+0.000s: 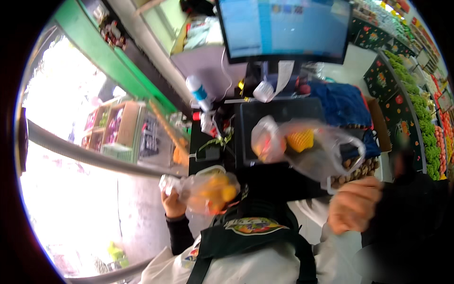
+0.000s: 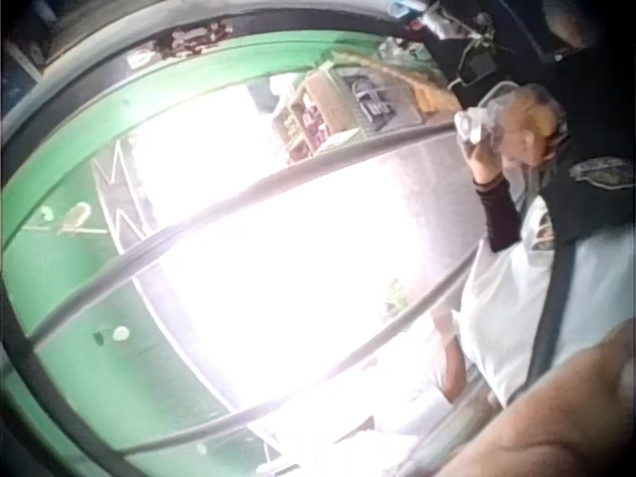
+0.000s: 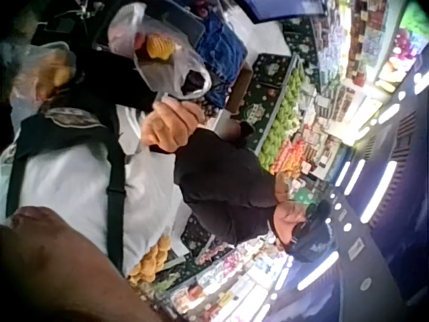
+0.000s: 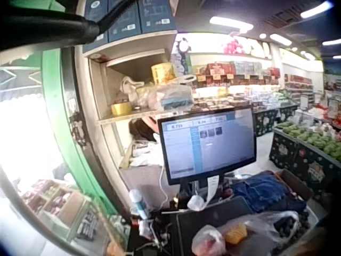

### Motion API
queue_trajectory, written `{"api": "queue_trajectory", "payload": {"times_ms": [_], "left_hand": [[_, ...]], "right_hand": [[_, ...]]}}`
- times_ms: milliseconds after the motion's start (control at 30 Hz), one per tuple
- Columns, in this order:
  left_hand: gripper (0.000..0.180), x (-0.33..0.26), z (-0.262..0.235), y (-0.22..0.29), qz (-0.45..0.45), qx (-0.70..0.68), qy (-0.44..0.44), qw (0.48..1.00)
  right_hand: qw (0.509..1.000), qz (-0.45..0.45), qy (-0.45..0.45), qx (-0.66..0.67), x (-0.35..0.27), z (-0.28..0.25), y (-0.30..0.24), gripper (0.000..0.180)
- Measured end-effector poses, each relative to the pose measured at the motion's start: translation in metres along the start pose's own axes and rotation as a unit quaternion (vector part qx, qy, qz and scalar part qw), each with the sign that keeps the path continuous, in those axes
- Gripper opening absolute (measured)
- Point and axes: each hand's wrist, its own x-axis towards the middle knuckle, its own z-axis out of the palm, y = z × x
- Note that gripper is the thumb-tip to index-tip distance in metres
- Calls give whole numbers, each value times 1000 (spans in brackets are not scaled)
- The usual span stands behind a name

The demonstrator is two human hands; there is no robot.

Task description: The person sits on the floor and peels green fruits using a knife, placing the peeled fruits into a cardboard box. They then stand up, move to the checkout counter, and place the peeled fruits and other items on the scale for weighing.

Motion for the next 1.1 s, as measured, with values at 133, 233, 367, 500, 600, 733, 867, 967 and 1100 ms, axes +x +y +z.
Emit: {"api": "queue_trajectory", "payload": {"times_ms": [133, 233, 367, 500, 600, 733, 867, 967, 1100], "left_hand": [[19, -12, 19, 26, -152, -259, -2, 954], [27, -11, 36, 49, -124, -245, -201, 940], [34, -25, 53, 50, -1, -215, -334, 918], [26, -18, 51, 66, 50, -185, -343, 920], [29, -23, 57, 50, 90, -189, -326, 922], [51, -23, 43, 26, 44, -8, -426, 904], [59, -30, 27, -45, -99, -83, -227, 965], [68, -58, -3, -181, -167, 290, -23, 942], [70, -67, -47, -283, -515, 146, -144, 832]], "right_hand": [[916, 203, -291, 186, -41, 79, -76, 54], [819, 374, -348, 262, -74, 125, -133, 75], [768, 432, -353, 314, -128, 167, -190, 70], [687, 536, -345, 349, -184, 164, -218, 61], [583, 646, -289, 398, -212, 151, -209, 55], [716, 522, -372, 278, -183, 140, -168, 17], [744, 533, -332, 227, -195, 134, -155, 10], [793, 474, -351, 156, -234, 129, -146, 16], [806, 458, -349, 141, -249, 133, -133, 18]]}}
